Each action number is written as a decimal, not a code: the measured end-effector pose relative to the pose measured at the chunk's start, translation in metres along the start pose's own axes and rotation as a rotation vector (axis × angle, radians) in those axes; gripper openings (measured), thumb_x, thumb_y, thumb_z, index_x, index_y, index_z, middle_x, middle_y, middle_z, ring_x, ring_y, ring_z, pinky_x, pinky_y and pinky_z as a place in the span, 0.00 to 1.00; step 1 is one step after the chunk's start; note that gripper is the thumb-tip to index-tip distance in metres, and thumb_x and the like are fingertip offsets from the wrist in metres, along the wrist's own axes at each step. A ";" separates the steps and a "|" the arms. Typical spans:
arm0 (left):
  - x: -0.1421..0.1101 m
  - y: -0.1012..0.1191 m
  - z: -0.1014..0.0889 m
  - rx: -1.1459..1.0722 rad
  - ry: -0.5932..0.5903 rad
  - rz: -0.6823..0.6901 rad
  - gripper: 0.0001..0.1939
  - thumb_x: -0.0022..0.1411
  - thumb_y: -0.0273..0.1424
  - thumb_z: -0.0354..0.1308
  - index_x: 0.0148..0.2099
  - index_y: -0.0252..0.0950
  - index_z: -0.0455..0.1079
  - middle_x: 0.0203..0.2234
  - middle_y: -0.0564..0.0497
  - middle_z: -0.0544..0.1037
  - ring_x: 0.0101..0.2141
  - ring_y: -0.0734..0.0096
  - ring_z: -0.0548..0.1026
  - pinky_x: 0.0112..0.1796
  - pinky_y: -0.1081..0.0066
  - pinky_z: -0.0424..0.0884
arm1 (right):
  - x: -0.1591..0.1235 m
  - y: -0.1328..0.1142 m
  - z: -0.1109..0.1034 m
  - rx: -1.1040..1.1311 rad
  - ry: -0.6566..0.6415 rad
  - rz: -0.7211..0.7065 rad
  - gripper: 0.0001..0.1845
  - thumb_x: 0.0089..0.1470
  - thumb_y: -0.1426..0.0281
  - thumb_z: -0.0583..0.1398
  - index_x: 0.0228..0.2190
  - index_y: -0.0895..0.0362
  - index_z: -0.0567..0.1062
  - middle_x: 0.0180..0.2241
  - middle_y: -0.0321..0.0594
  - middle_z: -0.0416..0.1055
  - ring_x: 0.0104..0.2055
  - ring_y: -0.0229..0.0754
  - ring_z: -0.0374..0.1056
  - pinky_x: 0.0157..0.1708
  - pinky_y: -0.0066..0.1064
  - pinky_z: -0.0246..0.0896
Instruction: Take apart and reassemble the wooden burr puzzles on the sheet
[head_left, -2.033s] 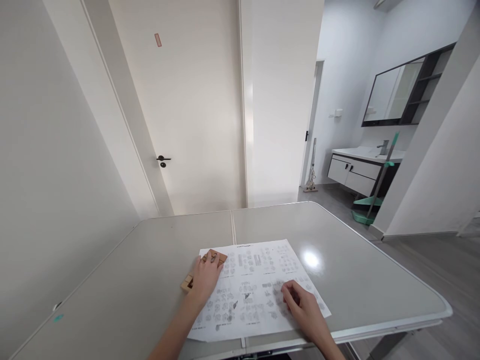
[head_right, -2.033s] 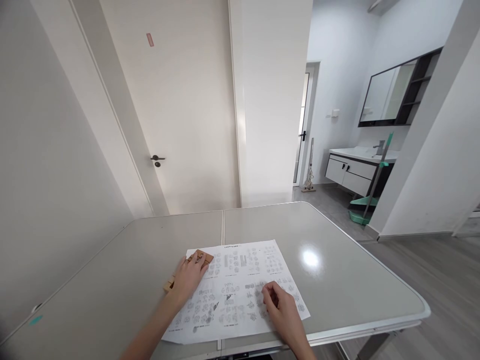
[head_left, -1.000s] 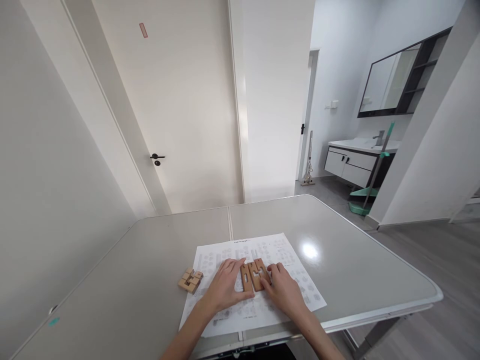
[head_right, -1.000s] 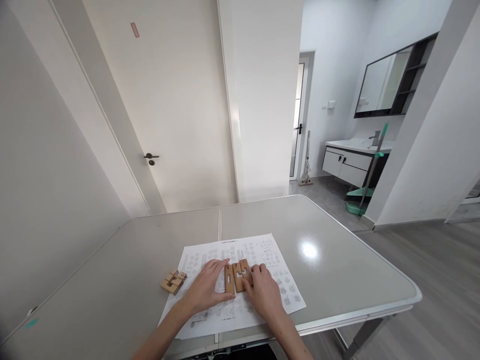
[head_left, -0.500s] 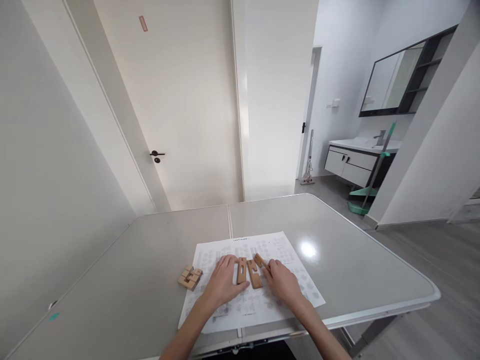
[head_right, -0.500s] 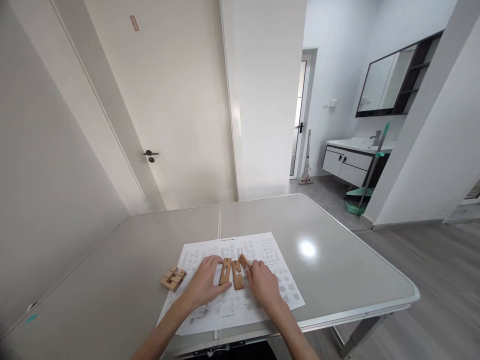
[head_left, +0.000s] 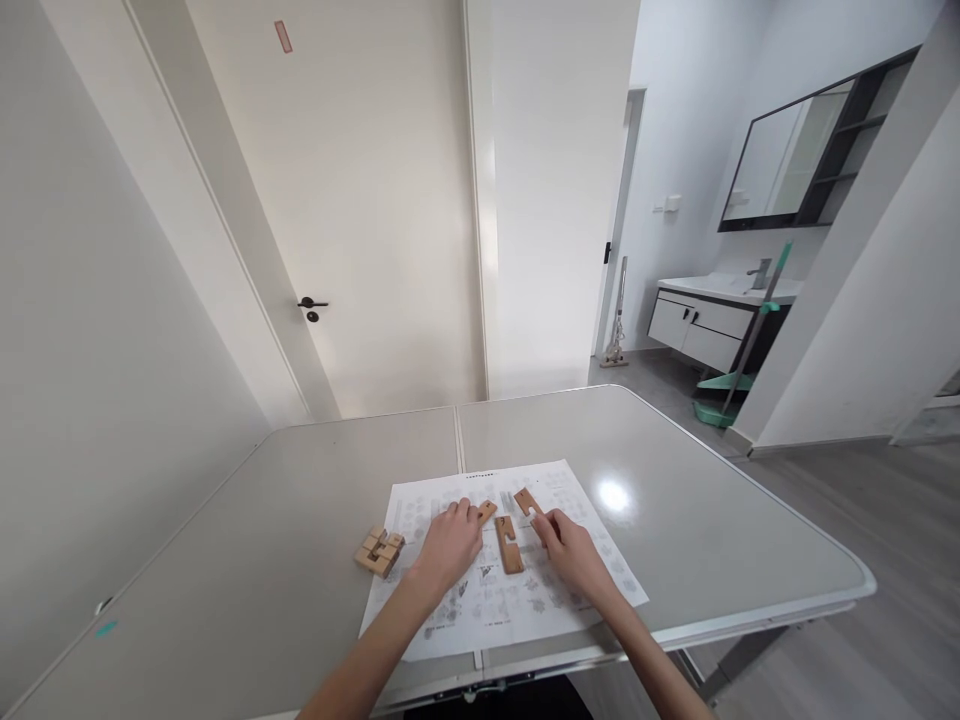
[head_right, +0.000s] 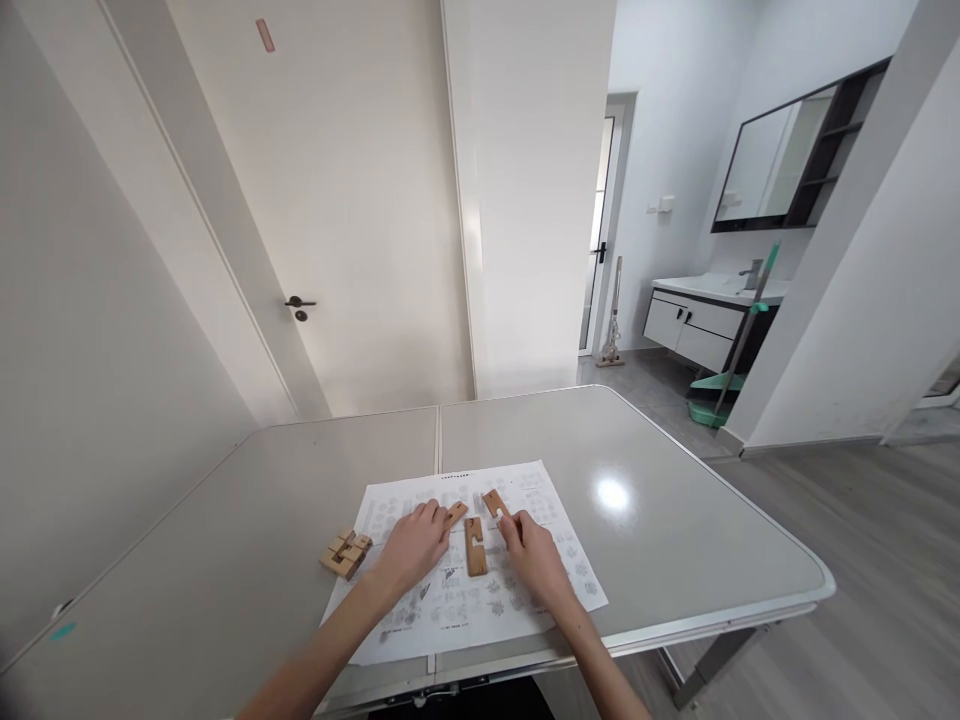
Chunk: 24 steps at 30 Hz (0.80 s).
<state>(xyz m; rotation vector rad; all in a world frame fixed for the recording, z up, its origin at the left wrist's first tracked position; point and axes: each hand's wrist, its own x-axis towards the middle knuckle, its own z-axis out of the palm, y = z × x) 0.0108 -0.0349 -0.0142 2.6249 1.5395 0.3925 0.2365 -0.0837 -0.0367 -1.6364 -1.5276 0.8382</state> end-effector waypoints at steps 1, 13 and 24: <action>0.002 -0.002 0.001 -0.006 0.003 -0.004 0.11 0.66 0.27 0.51 0.46 0.39 0.73 0.42 0.41 0.76 0.45 0.50 0.75 0.44 0.57 0.72 | -0.001 -0.002 -0.001 0.054 -0.024 -0.004 0.20 0.67 0.54 0.46 0.29 0.51 0.64 0.26 0.36 0.73 0.29 0.45 0.71 0.32 0.32 0.61; 0.000 -0.008 -0.013 -0.392 0.096 -0.154 0.20 0.73 0.42 0.41 0.41 0.41 0.72 0.31 0.49 0.79 0.28 0.60 0.78 0.32 0.65 0.70 | -0.019 -0.019 -0.012 0.370 -0.301 -0.048 0.25 0.66 0.49 0.47 0.41 0.55 0.72 0.30 0.37 0.75 0.26 0.40 0.70 0.27 0.29 0.65; -0.014 0.003 -0.009 -0.801 0.137 -0.211 0.24 0.71 0.53 0.43 0.43 0.39 0.68 0.32 0.51 0.80 0.21 0.71 0.73 0.24 0.72 0.66 | -0.007 -0.001 -0.009 -0.144 -0.032 0.031 0.15 0.70 0.64 0.45 0.36 0.53 0.68 0.30 0.40 0.76 0.33 0.47 0.73 0.31 0.31 0.58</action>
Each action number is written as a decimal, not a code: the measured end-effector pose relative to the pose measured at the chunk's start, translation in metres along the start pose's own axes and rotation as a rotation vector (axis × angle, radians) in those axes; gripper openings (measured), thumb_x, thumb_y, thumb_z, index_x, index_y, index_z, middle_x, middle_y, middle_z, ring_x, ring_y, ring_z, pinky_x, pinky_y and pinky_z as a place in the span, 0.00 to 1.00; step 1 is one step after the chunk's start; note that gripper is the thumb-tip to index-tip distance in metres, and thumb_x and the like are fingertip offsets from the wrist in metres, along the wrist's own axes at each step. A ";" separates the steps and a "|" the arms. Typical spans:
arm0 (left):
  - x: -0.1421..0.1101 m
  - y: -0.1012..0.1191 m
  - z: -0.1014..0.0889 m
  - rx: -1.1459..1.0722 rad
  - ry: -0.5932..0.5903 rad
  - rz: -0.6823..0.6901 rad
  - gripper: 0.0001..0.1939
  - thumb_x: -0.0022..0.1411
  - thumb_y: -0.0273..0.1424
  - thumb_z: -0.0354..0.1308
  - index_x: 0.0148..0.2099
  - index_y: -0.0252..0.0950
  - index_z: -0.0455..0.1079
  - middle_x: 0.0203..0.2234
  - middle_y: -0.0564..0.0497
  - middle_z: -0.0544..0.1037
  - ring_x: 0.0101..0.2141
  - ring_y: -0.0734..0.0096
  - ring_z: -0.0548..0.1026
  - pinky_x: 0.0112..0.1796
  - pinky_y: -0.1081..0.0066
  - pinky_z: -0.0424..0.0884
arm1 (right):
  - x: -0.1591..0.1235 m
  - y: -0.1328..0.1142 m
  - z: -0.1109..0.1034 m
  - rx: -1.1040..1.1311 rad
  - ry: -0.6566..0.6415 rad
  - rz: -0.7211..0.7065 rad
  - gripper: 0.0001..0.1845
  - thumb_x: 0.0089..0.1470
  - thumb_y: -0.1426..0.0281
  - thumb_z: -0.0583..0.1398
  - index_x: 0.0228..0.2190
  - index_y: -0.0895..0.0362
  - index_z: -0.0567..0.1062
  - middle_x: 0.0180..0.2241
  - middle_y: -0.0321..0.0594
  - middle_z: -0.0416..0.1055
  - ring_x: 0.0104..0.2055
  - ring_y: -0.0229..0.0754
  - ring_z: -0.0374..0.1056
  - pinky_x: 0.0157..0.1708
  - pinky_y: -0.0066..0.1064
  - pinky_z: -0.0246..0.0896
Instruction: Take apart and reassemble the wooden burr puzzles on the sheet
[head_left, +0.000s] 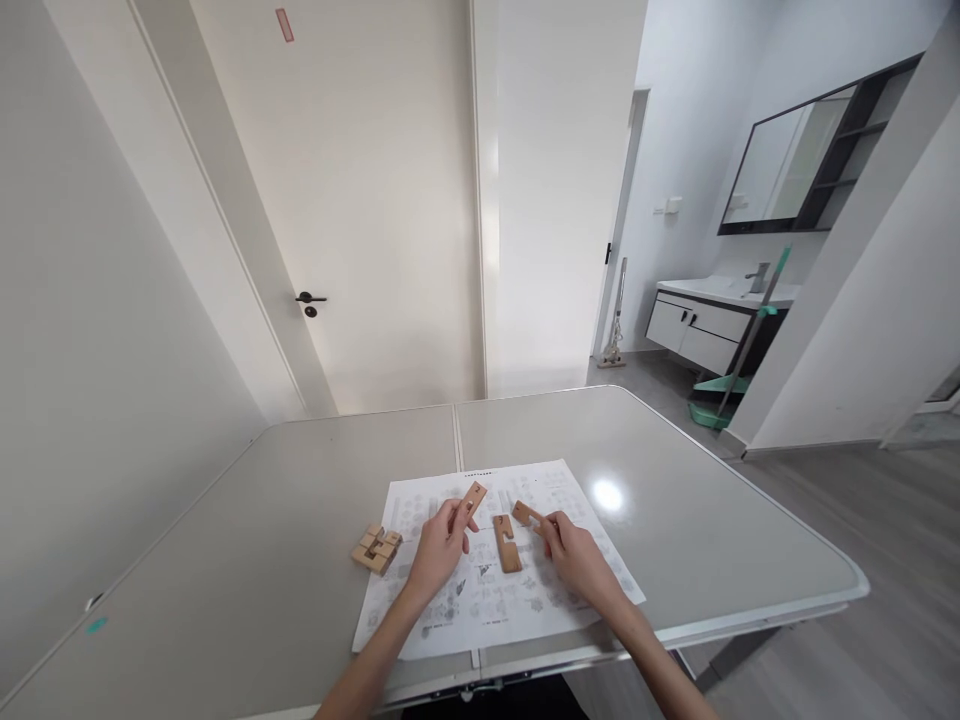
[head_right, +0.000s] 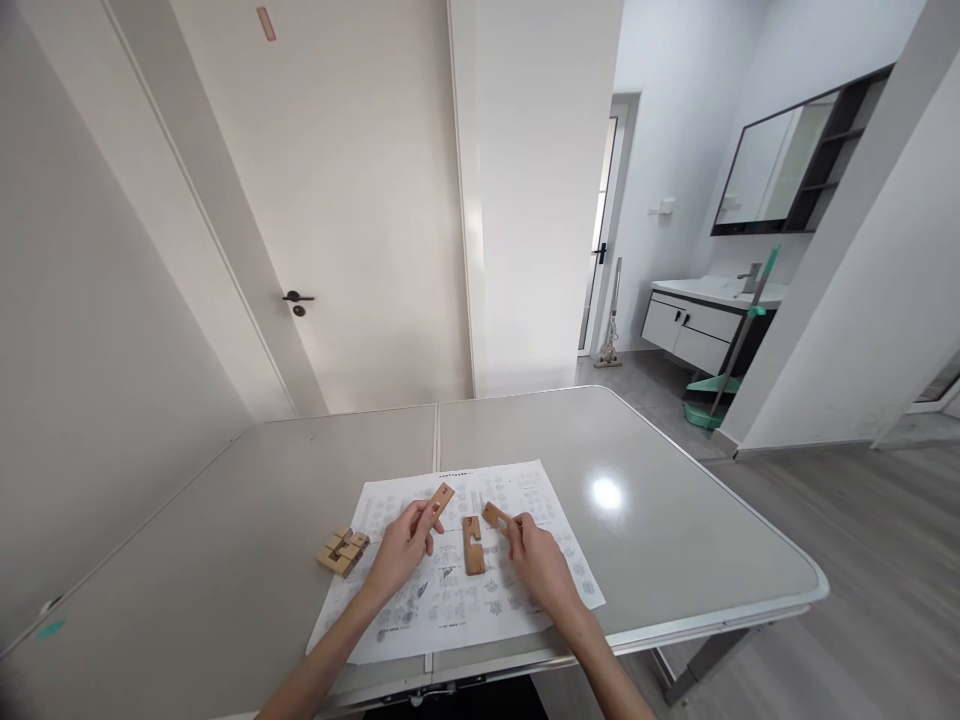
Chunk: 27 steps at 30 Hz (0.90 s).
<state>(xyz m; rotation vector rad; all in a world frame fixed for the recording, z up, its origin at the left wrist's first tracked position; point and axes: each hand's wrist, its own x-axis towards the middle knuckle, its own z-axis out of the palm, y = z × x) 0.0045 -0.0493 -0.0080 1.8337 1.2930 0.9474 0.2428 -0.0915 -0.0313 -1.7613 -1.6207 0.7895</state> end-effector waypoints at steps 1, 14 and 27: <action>-0.002 -0.002 0.001 -0.015 0.018 0.003 0.24 0.71 0.52 0.43 0.43 0.39 0.68 0.31 0.51 0.79 0.20 0.72 0.72 0.25 0.72 0.66 | 0.000 0.001 0.000 -0.062 0.028 0.011 0.14 0.70 0.65 0.46 0.36 0.53 0.68 0.32 0.41 0.76 0.35 0.48 0.73 0.31 0.31 0.57; -0.010 -0.018 0.006 -0.054 0.076 0.022 0.21 0.73 0.49 0.43 0.42 0.39 0.68 0.29 0.53 0.77 0.20 0.73 0.68 0.24 0.72 0.63 | -0.010 -0.026 0.009 -0.434 0.192 0.030 0.13 0.70 0.66 0.47 0.49 0.57 0.67 0.54 0.53 0.64 0.38 0.48 0.75 0.25 0.32 0.58; -0.008 -0.030 0.005 0.034 0.140 0.089 0.22 0.74 0.46 0.39 0.53 0.38 0.67 0.36 0.48 0.78 0.34 0.62 0.75 0.41 0.62 0.71 | -0.005 -0.052 0.056 -0.322 0.016 -0.177 0.06 0.59 0.76 0.59 0.37 0.54 0.67 0.42 0.48 0.75 0.48 0.54 0.72 0.36 0.32 0.62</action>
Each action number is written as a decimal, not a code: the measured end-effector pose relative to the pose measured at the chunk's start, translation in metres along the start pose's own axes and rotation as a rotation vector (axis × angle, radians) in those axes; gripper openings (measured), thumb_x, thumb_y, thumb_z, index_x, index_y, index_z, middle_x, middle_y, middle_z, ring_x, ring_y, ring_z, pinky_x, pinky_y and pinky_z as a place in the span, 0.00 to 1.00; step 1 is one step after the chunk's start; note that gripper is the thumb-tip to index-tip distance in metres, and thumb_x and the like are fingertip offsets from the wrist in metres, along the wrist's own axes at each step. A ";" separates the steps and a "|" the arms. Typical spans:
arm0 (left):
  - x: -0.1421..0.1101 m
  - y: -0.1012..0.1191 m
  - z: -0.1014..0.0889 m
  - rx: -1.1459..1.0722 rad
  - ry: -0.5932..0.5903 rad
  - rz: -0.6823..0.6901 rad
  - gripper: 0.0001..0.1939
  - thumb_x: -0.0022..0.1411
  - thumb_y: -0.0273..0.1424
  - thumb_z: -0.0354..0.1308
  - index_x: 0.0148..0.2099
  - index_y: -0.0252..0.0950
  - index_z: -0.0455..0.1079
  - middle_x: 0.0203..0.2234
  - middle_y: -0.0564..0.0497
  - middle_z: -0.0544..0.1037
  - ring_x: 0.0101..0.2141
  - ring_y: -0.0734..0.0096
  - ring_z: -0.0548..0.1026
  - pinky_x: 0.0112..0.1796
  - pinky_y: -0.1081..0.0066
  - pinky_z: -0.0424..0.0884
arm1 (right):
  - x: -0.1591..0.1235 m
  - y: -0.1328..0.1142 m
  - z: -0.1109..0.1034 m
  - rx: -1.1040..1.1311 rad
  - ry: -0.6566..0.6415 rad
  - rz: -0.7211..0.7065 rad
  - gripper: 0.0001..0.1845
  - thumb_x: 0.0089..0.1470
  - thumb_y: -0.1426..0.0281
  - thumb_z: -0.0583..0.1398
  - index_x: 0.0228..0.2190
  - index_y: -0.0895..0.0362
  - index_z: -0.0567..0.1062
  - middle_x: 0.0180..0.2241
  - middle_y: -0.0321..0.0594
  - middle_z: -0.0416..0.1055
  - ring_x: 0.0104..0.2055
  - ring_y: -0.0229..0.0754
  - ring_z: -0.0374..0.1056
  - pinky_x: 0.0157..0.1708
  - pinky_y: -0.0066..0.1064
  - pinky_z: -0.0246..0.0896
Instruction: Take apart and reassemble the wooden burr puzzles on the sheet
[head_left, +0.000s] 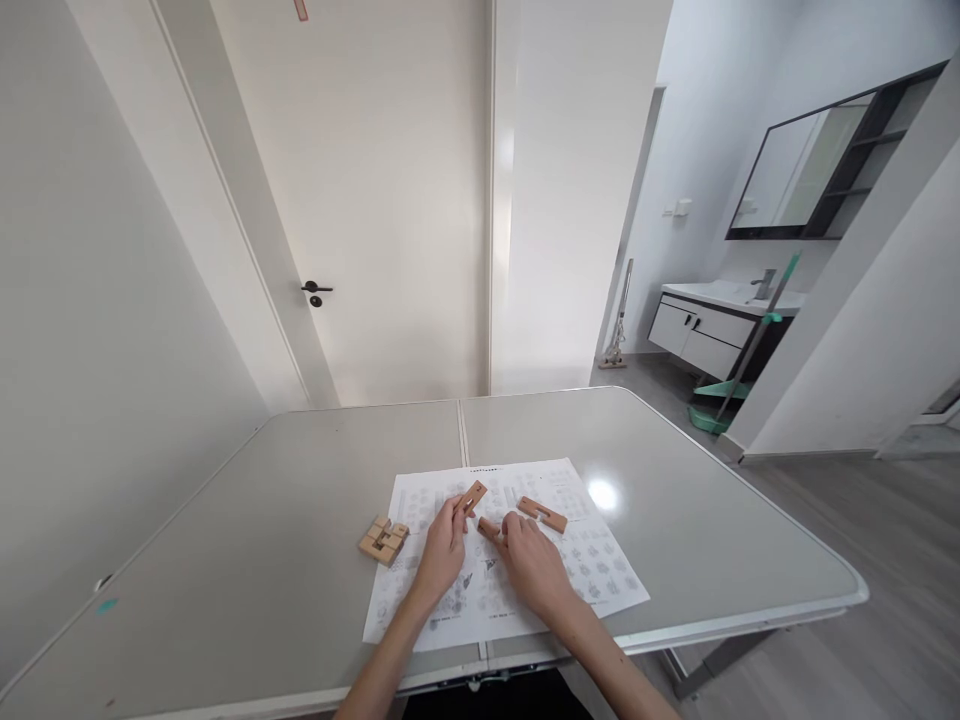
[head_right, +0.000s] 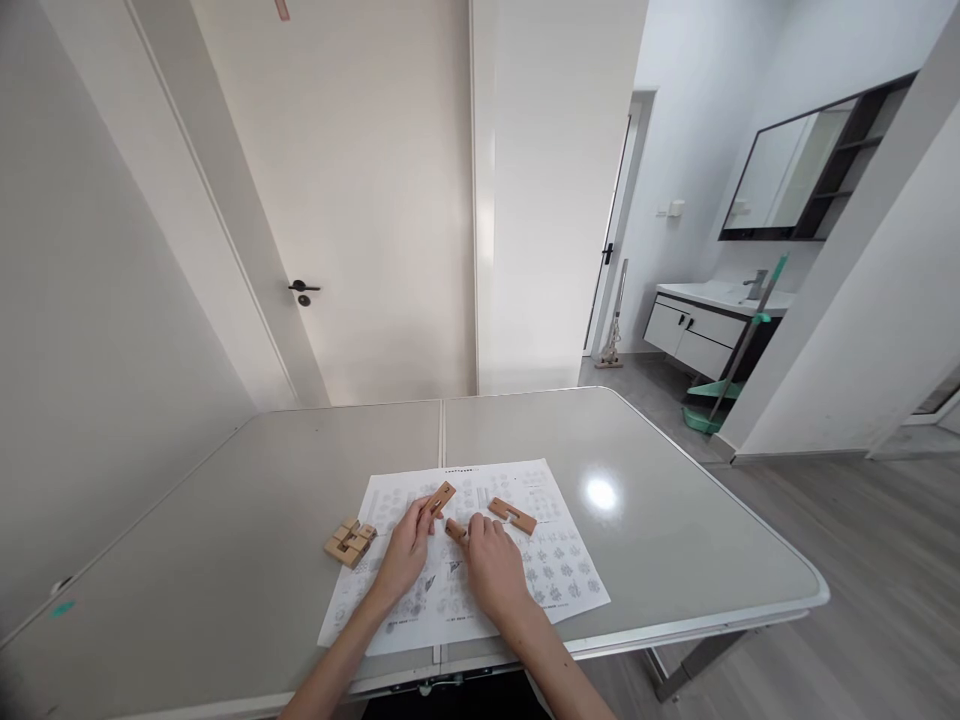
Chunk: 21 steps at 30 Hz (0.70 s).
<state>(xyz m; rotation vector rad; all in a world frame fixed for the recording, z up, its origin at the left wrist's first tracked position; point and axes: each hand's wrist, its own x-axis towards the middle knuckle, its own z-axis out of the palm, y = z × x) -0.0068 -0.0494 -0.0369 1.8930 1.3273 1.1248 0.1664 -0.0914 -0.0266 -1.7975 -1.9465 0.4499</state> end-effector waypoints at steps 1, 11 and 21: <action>0.000 0.000 0.000 -0.002 -0.005 0.006 0.22 0.74 0.45 0.39 0.53 0.38 0.67 0.35 0.48 0.78 0.33 0.63 0.74 0.41 0.63 0.72 | -0.001 0.000 0.000 0.037 0.001 -0.004 0.06 0.60 0.76 0.58 0.37 0.54 0.67 0.40 0.46 0.76 0.46 0.53 0.73 0.35 0.31 0.60; -0.003 0.007 -0.003 -0.018 -0.034 0.035 0.20 0.74 0.41 0.41 0.58 0.39 0.66 0.35 0.48 0.79 0.35 0.62 0.77 0.41 0.62 0.73 | 0.001 -0.009 0.000 0.541 0.034 -0.065 0.06 0.65 0.63 0.50 0.38 0.51 0.63 0.29 0.36 0.78 0.30 0.47 0.76 0.31 0.31 0.62; -0.004 0.005 -0.003 -0.024 -0.023 0.045 0.21 0.75 0.40 0.43 0.61 0.38 0.67 0.40 0.45 0.81 0.41 0.59 0.79 0.46 0.59 0.74 | 0.002 -0.012 0.000 0.668 0.012 -0.049 0.08 0.62 0.63 0.53 0.32 0.52 0.67 0.26 0.37 0.79 0.28 0.46 0.73 0.31 0.30 0.61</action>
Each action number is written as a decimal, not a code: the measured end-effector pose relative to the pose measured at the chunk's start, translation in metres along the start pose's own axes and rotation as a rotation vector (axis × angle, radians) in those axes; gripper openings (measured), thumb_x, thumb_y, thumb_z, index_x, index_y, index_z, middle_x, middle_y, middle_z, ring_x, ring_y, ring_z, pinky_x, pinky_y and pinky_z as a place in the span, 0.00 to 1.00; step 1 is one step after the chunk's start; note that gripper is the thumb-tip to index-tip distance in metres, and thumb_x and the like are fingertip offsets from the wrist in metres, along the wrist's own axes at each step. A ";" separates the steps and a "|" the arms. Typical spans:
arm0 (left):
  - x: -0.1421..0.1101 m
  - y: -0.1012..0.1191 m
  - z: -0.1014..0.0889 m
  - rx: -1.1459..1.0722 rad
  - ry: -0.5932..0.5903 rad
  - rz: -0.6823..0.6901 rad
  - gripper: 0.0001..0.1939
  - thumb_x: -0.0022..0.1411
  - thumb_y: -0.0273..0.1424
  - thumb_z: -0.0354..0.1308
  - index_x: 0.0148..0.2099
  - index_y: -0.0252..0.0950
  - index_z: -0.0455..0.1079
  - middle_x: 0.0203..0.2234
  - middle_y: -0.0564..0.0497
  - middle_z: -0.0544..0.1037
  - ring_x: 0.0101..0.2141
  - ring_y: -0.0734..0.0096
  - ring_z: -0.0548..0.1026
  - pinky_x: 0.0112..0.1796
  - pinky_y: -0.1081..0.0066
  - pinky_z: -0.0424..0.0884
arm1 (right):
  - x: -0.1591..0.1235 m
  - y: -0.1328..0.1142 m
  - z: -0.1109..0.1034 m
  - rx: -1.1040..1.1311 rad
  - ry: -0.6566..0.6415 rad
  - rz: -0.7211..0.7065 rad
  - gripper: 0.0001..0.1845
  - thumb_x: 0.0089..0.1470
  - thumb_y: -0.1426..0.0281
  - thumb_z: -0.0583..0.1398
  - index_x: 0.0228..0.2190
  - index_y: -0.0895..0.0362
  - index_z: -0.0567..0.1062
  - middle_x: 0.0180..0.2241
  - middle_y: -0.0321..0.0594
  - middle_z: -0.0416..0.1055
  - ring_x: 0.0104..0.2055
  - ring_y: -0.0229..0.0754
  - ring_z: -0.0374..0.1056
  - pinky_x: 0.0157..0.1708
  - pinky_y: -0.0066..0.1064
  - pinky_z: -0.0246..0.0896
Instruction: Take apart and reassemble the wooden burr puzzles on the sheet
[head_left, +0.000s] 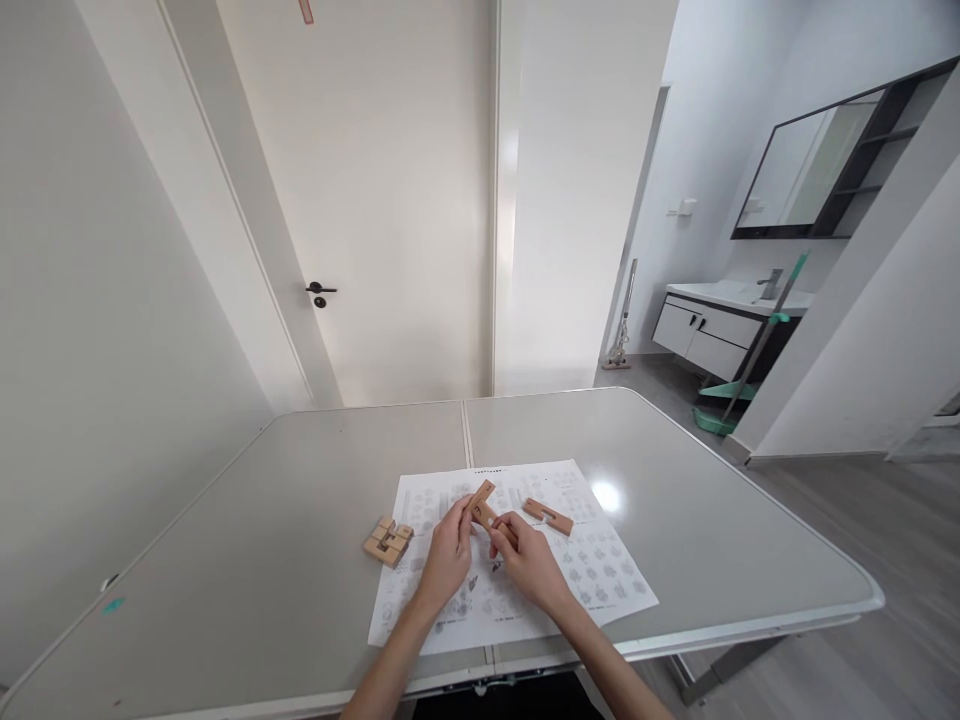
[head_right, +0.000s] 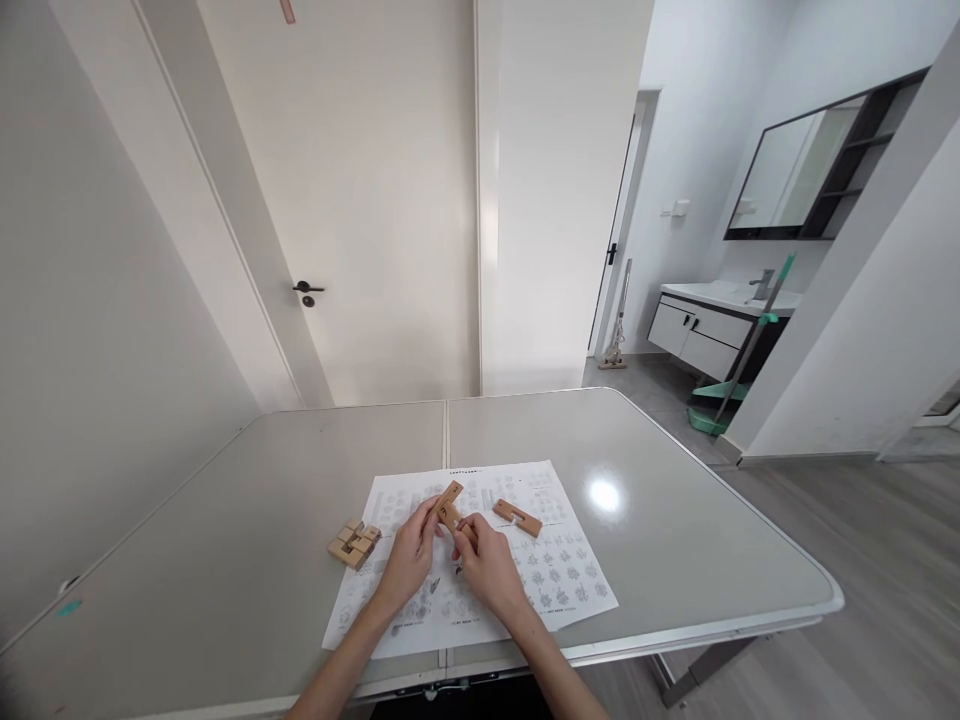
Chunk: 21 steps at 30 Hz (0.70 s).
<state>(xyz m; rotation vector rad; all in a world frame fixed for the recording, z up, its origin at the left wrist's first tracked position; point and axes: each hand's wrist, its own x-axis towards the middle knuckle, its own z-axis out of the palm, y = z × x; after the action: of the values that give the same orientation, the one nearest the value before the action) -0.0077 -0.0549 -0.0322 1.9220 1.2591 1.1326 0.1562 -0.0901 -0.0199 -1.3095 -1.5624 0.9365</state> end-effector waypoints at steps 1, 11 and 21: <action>0.000 0.000 0.000 0.000 -0.002 0.006 0.21 0.75 0.39 0.43 0.61 0.39 0.66 0.42 0.45 0.81 0.42 0.59 0.79 0.47 0.59 0.74 | 0.000 0.000 0.000 0.006 0.005 0.004 0.09 0.62 0.62 0.53 0.32 0.52 0.67 0.26 0.37 0.79 0.28 0.46 0.73 0.30 0.31 0.60; -0.006 0.006 -0.005 -0.001 -0.038 0.096 0.21 0.75 0.36 0.45 0.66 0.45 0.63 0.59 0.46 0.74 0.54 0.60 0.75 0.56 0.58 0.70 | 0.005 -0.006 0.003 0.081 0.026 0.020 0.07 0.61 0.62 0.56 0.32 0.52 0.68 0.26 0.39 0.80 0.27 0.47 0.73 0.30 0.32 0.60; -0.013 0.001 -0.004 0.000 0.094 0.057 0.22 0.76 0.35 0.41 0.67 0.44 0.62 0.60 0.45 0.74 0.52 0.62 0.76 0.56 0.58 0.71 | -0.011 -0.012 0.009 0.270 -0.124 0.068 0.24 0.63 0.47 0.53 0.44 0.54 0.70 0.32 0.39 0.79 0.21 0.40 0.68 0.24 0.31 0.61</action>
<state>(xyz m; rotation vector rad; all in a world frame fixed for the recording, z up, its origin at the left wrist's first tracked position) -0.0129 -0.0672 -0.0337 1.9354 1.2603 1.2652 0.1444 -0.1031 -0.0139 -1.1370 -1.4312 1.2449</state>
